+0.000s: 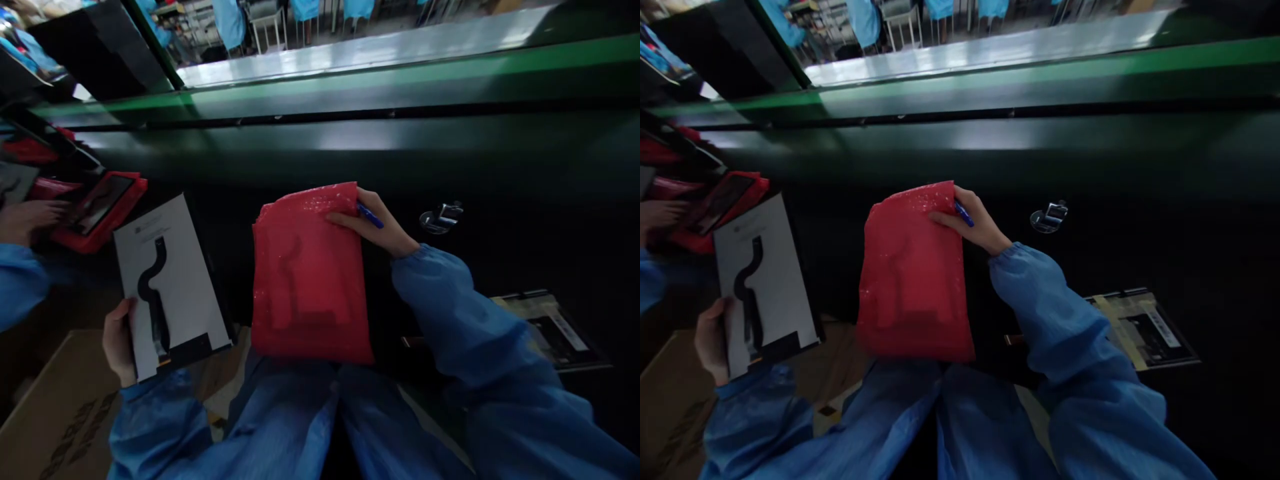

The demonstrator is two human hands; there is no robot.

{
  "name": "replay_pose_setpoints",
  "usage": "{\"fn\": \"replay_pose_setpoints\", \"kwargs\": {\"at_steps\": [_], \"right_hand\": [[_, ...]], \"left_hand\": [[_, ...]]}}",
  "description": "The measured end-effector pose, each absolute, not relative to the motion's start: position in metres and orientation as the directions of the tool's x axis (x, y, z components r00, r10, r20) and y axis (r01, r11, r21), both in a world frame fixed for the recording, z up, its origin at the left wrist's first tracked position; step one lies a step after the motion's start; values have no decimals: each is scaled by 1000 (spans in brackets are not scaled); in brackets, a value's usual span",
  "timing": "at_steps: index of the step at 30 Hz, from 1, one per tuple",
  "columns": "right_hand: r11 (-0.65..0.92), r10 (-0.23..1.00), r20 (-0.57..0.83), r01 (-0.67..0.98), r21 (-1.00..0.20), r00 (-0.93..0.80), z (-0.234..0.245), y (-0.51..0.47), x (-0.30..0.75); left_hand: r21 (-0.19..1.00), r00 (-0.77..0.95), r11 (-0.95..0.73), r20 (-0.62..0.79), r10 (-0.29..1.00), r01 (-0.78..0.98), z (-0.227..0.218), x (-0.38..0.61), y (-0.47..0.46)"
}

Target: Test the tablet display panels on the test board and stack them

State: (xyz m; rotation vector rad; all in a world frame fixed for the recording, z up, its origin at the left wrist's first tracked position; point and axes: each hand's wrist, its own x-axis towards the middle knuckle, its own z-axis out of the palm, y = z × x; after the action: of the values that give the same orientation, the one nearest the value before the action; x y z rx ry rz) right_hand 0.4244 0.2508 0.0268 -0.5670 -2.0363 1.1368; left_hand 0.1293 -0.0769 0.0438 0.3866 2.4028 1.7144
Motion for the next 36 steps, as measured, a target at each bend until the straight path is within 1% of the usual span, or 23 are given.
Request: {"fn": "replay_pose_setpoints", "kwargs": {"at_steps": [2, 3, 4, 5, 6, 9, 10, 13, 14, 15, 16, 17, 19, 20, 21, 22, 23, 24, 26, 29, 31, 33, 36], "right_hand": [[569, 673, 358, 145, -809, -647, 22, 257, 408], [579, 694, 335, 217, -786, -638, 19, 259, 402], [576, 722, 314, 284, -766, -616, 17, 260, 397], [565, 752, 304, 335, -754, -584, 15, 261, 394], [551, 780, 308, 365, -750, -544, 14, 261, 393], [526, 830, 352, 398, -752, -432, 22, 257, 405], [525, 835, 367, 397, -753, -410, 27, 254, 412], [536, 834, 399, 387, -750, -380, 41, 238, 442], [538, 834, 405, 391, -747, -374, 43, 231, 454], [536, 837, 405, 397, -745, -369, 44, 225, 465], [527, 843, 398, 402, -749, -363, 41, 218, 476], [508, 853, 380, 403, -761, -357, 37, 211, 486], [438, 885, 320, 373, -818, -337, 24, 196, 501], [390, 901, 280, 333, -859, -332, 15, 188, 504], [339, 911, 241, 278, -899, -334, 6, 179, 503], [287, 916, 202, 216, -933, -346, -4, 170, 499], [234, 916, 166, 152, -960, -366, -12, 161, 493], [185, 911, 133, 97, -978, -390, -20, 151, 483], [105, 904, 77, 44, -993, -420, -30, 132, 462], [95, 909, 50, 89, -992, -414, -34, 110, 437], [109, 922, 51, 133, -985, -384, -32, 99, 432], [112, 942, 56, 152, -982, -332, -32, 91, 438], [127, 971, 80, 203, -971, -226, -35, 86, 455]], "left_hand": [[984, -972, 168, -102, 213, -66, 50, 144, -75], [984, -966, 96, -167, 195, -151, 53, 153, -71], [975, -953, 40, -221, 207, -217, 57, 162, -65], [969, -939, 5, -242, 244, -249, 59, 172, -58], [971, -926, -4, -227, 303, -239, 61, 182, -49], [987, -831, -2, -135, 539, -162, 57, 211, -18], [988, -796, -4, -120, 594, -152, 53, 219, -8], [982, -701, 25, -151, 697, -186, 33, 235, 18], [983, -654, 66, -162, 739, -170, 26, 236, 23], [986, -591, 126, -167, 789, -111, 21, 236, 26], [982, -532, 188, -161, 831, -3, 18, 233, 27], [961, -498, 237, -136, 856, 144, 16, 228, 27], [856, -552, 285, 0, 834, 431, 16, 214, 24], [799, -607, 301, 98, 789, 520, 15, 208, 23], [762, -655, 315, 182, 734, 565, 13, 202, 22], [752, -692, 336, 215, 689, 568, 9, 198, 22], [759, -716, 358, 198, 670, 544, 4, 196, 24], [770, -721, 376, 154, 675, 516, -3, 197, 26], [791, -663, 371, 58, 747, 487, -17, 204, 32], [843, -539, 269, 29, 842, 465, -30, 217, 40], [857, -508, 257, 7, 861, 446, -30, 223, 45], [843, -482, 270, -14, 876, 466, -27, 226, 52], [816, -381, 236, -21, 924, 527, -22, 237, 72]]}}
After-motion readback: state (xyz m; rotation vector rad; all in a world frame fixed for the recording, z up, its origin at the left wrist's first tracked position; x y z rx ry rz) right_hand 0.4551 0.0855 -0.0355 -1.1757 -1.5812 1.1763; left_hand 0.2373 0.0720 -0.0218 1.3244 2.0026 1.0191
